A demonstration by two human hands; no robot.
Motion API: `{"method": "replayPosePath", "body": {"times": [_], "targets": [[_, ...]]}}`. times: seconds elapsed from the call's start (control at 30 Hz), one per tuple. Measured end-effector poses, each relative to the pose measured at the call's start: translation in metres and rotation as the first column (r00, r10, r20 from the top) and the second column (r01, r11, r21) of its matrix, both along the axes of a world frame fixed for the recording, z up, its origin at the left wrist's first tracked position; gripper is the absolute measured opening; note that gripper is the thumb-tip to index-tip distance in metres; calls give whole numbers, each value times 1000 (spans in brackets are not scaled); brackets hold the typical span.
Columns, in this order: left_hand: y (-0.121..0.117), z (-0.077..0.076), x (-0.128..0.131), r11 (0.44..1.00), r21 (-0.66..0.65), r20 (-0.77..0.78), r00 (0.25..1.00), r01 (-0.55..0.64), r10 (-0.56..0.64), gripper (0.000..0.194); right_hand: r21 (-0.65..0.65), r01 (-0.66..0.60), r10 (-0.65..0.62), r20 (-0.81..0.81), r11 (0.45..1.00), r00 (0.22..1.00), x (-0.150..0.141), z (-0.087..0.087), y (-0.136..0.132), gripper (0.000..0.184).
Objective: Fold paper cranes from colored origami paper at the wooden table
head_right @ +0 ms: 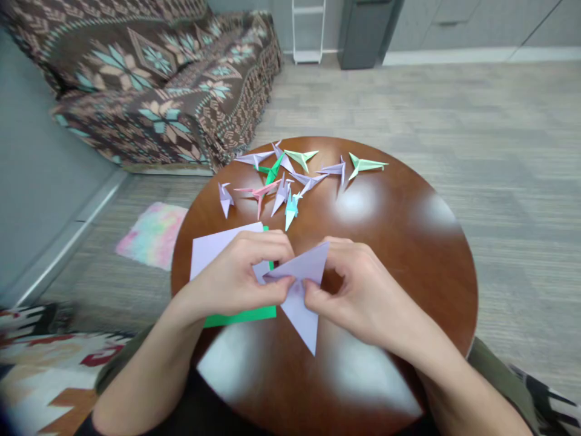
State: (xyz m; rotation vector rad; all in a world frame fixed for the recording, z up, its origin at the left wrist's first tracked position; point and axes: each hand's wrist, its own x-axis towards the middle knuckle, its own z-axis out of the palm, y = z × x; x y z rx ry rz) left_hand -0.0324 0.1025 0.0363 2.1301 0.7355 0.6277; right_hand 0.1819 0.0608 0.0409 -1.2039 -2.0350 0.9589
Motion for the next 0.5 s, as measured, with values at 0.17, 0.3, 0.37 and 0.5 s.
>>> {"method": "replayPosePath", "body": {"times": [0.17, 0.3, 0.37, 0.5], "targets": [[3, -2, -4, 1000, 14, -36, 999, -26, 26, 12, -52, -54, 56, 31, 997, 998, 5, 1, 3, 11], [9, -5, -9, 999, -6, -12, 999, -35, 35, 17, -79, -34, 40, 74, 996, 996, 11, 2, 7, 15], [12, -5, -12, 997, -50, 29, 998, -54, 55, 18, -60, 23, -17, 91, 998, 996, 14, 0, 9, 14], [13, -6, -14, 988, -125, 85, 991, -90, 101, 23, 41, 229, -226, -52, 973, 973, 17, -2, 10, 10]]}}
